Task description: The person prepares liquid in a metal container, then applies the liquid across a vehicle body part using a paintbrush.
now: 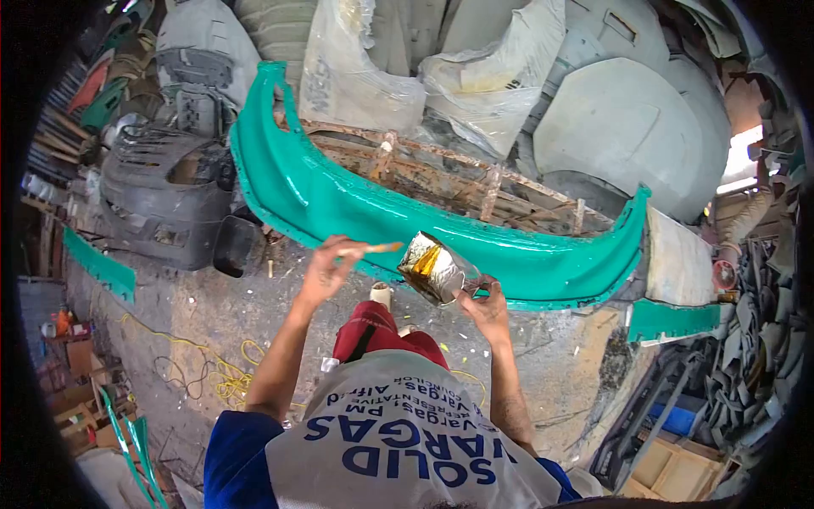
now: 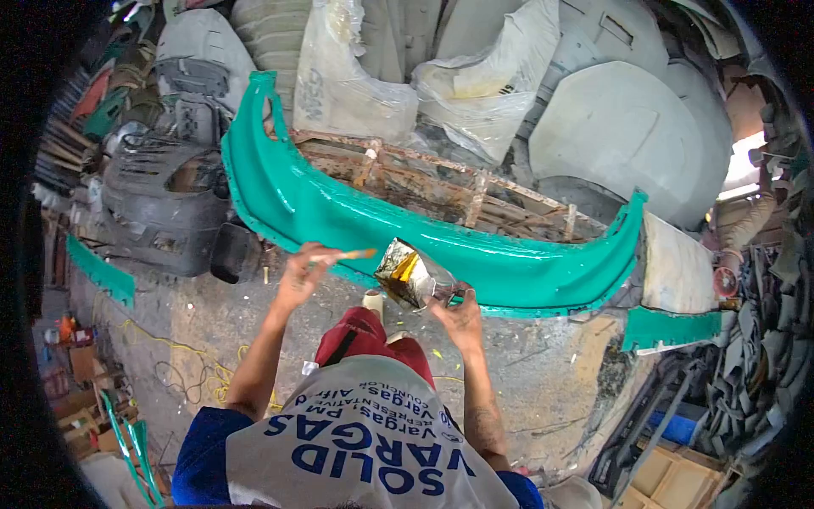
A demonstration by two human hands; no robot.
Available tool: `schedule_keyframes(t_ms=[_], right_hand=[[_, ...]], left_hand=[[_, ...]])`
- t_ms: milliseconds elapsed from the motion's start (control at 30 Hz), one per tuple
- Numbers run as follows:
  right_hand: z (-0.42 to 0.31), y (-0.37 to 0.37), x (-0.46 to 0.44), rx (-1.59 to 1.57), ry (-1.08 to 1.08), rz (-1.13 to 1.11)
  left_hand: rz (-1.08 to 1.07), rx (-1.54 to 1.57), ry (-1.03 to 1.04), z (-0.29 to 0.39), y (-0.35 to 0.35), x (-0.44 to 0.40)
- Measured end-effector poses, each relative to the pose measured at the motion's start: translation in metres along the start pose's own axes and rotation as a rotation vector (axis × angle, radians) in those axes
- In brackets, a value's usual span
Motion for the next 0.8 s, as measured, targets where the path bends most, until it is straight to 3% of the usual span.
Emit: schedule_keyframes(t_ms=[67,100,167,300,367,433,500,533,600,633,733,800], right_hand=[[-0.001,0.013,0.001,0.021,-0.021,-0.022],[-0.004,0.018,0.004,0.037,-0.033,-0.023],[-0.014,0.028,0.011,0.037,-0.047,-0.036],[-0.029,0.043,0.021,0.134,-0.101,-0.015],[-0.031,0.053,0.02,0.092,-0.11,-0.009],[-0.034,0.062,0.017,0.089,-0.097,-0.027],[-0.045,0.072,0.013,0.068,-0.126,-0.022],[-0.053,0.077,0.014,0.059,-0.103,-0.013],[-0.057,0.093,0.006,0.058,-0.08,-0.002],[-0.053,0.104,-0.004,0.039,-0.028,-0.002],[-0.069,0.133,-0.012,-0.023,0.092,-0.027],[-0.078,0.154,-0.016,-0.077,0.168,-0.024]], left_hand=[[-0.253,-0.049,0.031,0.032,0.015,-0.011],[-0.26,-0.067,0.029,0.036,0.022,-0.013],[-0.531,-0.244,0.157,0.038,0.046,-0.01],[-0.568,-0.424,0.258,0.033,0.054,-0.006],[-0.588,-0.278,0.163,0.018,0.045,0.001],[-0.519,-0.194,0.204,-0.005,0.032,0.008],[-0.156,0.069,-0.069,-0.045,0.011,0.02],[-0.155,0.073,-0.065,-0.053,0.004,0.024],[0.08,0.207,-0.494,-0.085,-0.018,0.037],[0.085,0.213,-0.493,-0.102,-0.026,0.043],[0.289,0.58,-0.742,-0.146,-0.048,0.056],[0.332,0.655,-0.771,-0.166,-0.063,0.056]])
Point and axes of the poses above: each hand's wrist, its own x-axis away from the middle knuckle, its own y-axis out of the palm, z = x × y, the point moved 4 cm from there along -x, towards the middle knuckle, and after that the axes turned 13 degrees about y, right-handed, at the moved point
